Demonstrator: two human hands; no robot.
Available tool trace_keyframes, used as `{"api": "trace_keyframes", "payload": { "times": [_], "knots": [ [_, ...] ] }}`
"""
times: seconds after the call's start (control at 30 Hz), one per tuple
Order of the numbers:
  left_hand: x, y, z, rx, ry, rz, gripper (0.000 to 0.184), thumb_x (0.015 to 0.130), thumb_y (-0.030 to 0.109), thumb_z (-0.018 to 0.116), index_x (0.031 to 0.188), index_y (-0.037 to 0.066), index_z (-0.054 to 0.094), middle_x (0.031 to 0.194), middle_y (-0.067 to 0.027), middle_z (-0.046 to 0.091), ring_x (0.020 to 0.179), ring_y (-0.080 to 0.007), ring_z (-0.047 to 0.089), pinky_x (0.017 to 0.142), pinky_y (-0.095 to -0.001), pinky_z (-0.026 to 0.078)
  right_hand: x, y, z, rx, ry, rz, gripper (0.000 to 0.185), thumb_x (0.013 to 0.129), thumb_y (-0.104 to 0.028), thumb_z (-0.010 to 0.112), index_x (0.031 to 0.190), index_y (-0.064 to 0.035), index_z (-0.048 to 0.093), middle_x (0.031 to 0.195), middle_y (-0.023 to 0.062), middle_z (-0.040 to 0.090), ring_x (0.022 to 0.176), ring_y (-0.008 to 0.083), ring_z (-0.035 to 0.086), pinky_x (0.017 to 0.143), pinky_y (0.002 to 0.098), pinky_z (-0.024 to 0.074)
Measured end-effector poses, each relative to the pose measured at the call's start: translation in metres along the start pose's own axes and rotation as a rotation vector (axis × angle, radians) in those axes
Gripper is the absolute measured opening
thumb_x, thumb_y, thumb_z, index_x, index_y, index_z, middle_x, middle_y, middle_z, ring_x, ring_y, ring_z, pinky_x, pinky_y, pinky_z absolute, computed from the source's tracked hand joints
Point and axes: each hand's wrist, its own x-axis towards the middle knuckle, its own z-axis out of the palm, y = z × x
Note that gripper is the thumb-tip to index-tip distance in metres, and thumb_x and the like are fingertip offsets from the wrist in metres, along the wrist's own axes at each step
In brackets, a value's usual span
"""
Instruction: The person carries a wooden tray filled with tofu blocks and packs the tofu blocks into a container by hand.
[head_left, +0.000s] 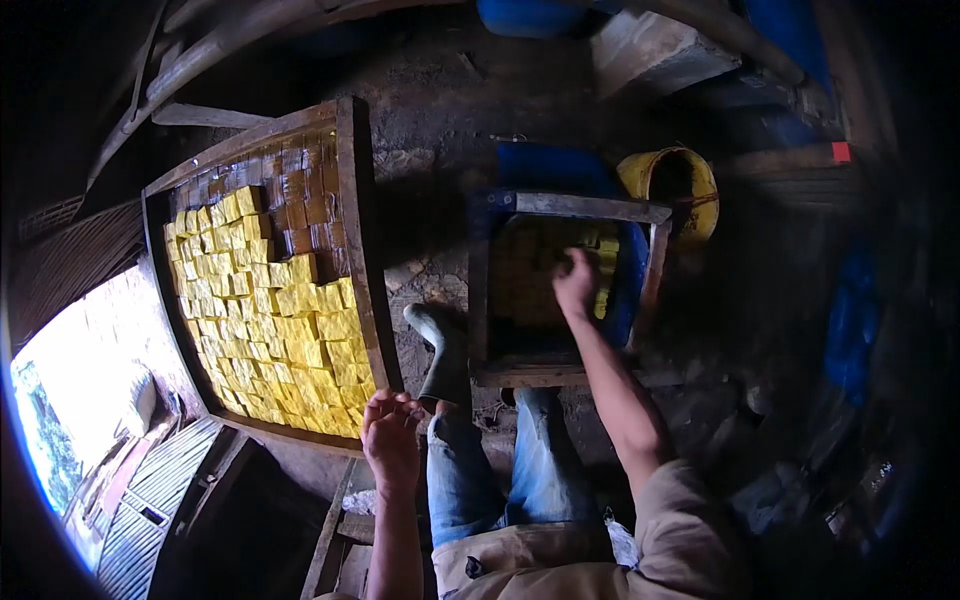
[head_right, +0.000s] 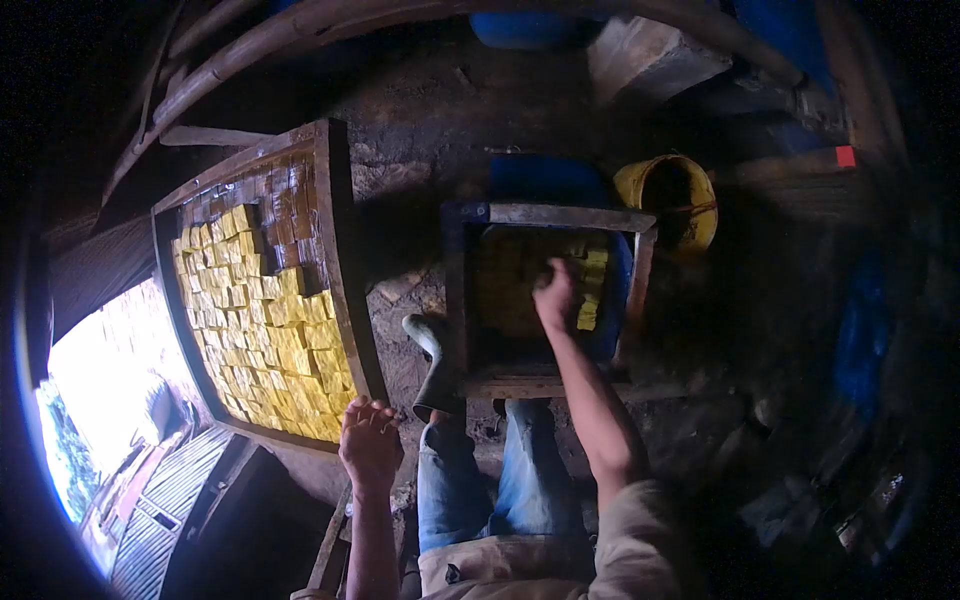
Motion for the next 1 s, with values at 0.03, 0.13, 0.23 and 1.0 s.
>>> {"api": "trace_keyframes", "payload": {
  "times": [0.03, 0.13, 0.23, 1.0],
  "knots": [
    [0.001, -0.002, 0.000, 0.009, 0.011, -0.005, 0.026, 0.096, 0.014, 0.045, 0.121, 0.006, 0.047, 0.107, -0.0116, 0.057, 0.096, -0.0236, 0.059, 0.086, -0.0346, 0.049, 0.005, 0.012, -0.012, 0.132, 0.240, -0.150, 0.025, 0.076, 0.004, 0.061, 0.098, -0.0072, 0.061, 0.083, 0.0093, 0.063, 0.076, 0.0231, 0.063, 0.070, 0.0355, 0.0507],
    [0.004, -0.011, 0.001, 0.053, 0.024, -0.029, 0.027, 0.094, 0.016, 0.047, 0.120, 0.007, 0.049, 0.106, -0.0112, 0.057, 0.096, -0.0236, 0.058, 0.086, -0.0361, 0.048, 0.024, 0.034, -0.022, 0.317, 0.127, 0.063, 0.026, 0.073, 0.002, 0.062, 0.098, -0.0063, 0.060, 0.090, 0.0152, 0.064, 0.086, 0.0339, 0.063, 0.079, 0.0403, 0.0498],
    [0.002, -0.018, 0.006, 0.096, 0.007, -0.037, 0.028, 0.093, 0.020, 0.049, 0.118, 0.007, 0.050, 0.106, -0.0104, 0.056, 0.097, -0.0235, 0.058, 0.087, -0.0376, 0.047, 0.041, 0.039, 0.017, 0.089, -0.125, -0.059, 0.025, 0.070, 0.001, 0.065, 0.094, -0.0025, 0.060, 0.081, 0.0135, 0.063, 0.079, 0.0295, 0.063, 0.073, 0.0360, 0.0505],
    [-0.001, -0.029, 0.017, 0.178, 0.004, -0.074, 0.029, 0.090, 0.025, 0.053, 0.115, 0.011, 0.052, 0.105, -0.0075, 0.057, 0.099, -0.0228, 0.058, 0.087, -0.0383, 0.047, -0.007, 0.016, 0.026, 0.120, -0.067, -0.141, 0.022, 0.079, -0.003, 0.063, 0.101, -0.0047, 0.061, 0.088, 0.0144, 0.065, 0.081, 0.0325, 0.066, 0.070, 0.0387, 0.0508]
  ]
}}
